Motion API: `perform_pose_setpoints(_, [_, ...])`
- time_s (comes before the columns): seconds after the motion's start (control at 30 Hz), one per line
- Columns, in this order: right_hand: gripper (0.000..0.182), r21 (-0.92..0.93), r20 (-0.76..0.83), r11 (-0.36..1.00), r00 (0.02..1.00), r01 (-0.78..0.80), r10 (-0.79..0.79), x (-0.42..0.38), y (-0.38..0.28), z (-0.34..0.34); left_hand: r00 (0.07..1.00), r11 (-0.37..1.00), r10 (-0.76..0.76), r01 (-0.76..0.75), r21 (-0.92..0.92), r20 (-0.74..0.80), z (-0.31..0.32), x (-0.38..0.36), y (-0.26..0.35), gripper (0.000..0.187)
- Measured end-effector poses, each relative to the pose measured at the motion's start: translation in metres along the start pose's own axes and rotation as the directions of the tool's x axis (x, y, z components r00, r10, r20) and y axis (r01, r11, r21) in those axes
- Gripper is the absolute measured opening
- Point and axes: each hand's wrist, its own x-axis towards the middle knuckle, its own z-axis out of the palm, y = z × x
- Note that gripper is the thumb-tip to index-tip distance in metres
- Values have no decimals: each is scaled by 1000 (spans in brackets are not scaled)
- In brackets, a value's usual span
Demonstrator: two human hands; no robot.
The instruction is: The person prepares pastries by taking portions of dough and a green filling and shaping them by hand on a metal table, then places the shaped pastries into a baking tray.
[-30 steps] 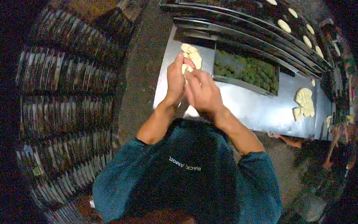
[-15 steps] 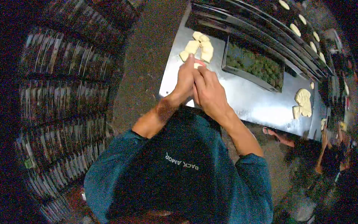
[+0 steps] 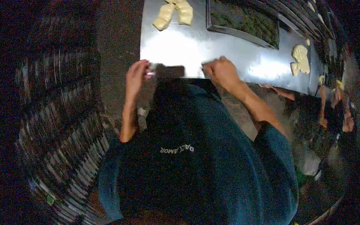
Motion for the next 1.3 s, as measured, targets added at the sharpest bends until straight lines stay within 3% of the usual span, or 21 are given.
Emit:
perform_pose_setpoints(0.03, [15,124,-149,988,986,96,-77,8,-7,-18,997,999,2,-5,-43,-80,-16,-3,-8,28])
perform_pose_setpoints(0.07, [26,185,-295,983,954,-1,57,17,-25,-31,986,996,0,-15,-86,-165,-31,-7,-19,28])
perform_pose_setpoints(0.13, [41,4,-510,993,854,115,-97,43,-19,-15,959,964,-82,7,-265,-273,-59,-18,-35,27])
perform_pose_setpoints(0.17, [41,7,-505,993,857,120,-100,54,-12,8,956,964,-88,11,-267,-279,-66,-25,-40,27])
perform_pose_setpoints(0.23, [51,-358,-253,933,958,38,-137,69,-5,55,905,971,-85,-19,-240,-417,-75,-37,-44,27])
perform_pose_setpoints(0.4, [52,-260,-280,963,948,78,-152,73,8,72,920,970,-91,-5,-245,-381,-34,-16,-29,26])
perform_pose_setpoints(0.53, [54,-78,-299,995,950,66,-87,58,-1,45,964,995,100,-100,13,-247,-9,20,-18,27])
perform_pose_setpoints(0.63, [56,-214,-262,974,957,73,-129,49,11,68,924,942,239,-146,302,-298,12,56,10,34])
perform_pose_setpoints(0.67, [56,-193,-294,980,950,47,-104,54,10,67,847,803,475,-308,510,-237,22,71,22,32])
perform_pose_setpoints(0.73, [58,-197,-316,979,943,45,-107,49,10,66,714,630,676,-433,644,-182,44,112,30,31])
perform_pose_setpoints(0.8, [52,-80,-323,989,935,125,-145,46,26,71,707,452,700,-327,830,-102,62,142,33,35])
perform_pose_setpoints(0.87, [44,-29,-2,998,999,54,-54,17,17,37,764,416,637,-231,880,-101,74,146,36,37])
perform_pose_setpoints(0.93, [35,10,158,1000,987,27,-29,-2,29,25,766,447,643,-376,812,1,75,155,22,36])
perform_pose_setpoints(0.97, [34,-6,142,999,989,36,-35,-8,33,15,821,596,570,-435,675,26,76,138,27,31])
perform_pose_setpoints(1.03, [33,-35,97,999,995,27,-24,-10,49,-16,978,771,185,-207,603,99,80,90,52,26])
perform_pose_setpoints(1.1, [38,387,107,891,972,-236,211,-7,64,-58,970,847,55,-170,504,236,68,74,13,27])
perform_pose_setpoints(1.13, [47,390,36,886,966,-251,258,-2,69,-97,968,934,58,-140,328,246,63,66,-9,24])
perform_pose_setpoints(1.17, [53,412,-296,910,950,36,96,7,98,-116,959,986,-146,121,116,243,64,51,-1,20])
perform_pose_setpoints(1.2, [51,504,-300,860,917,-82,263,12,95,-167,970,980,-117,147,-130,213,65,36,0,19])
perform_pose_setpoints(1.23, [48,370,-575,927,800,68,170,22,94,-207,977,967,-98,139,-215,189,72,25,14,18])
perform_pose_setpoints(1.3, [43,286,-738,933,671,217,70,52,127,-269,987,947,-67,109,-302,147,82,19,25,18])
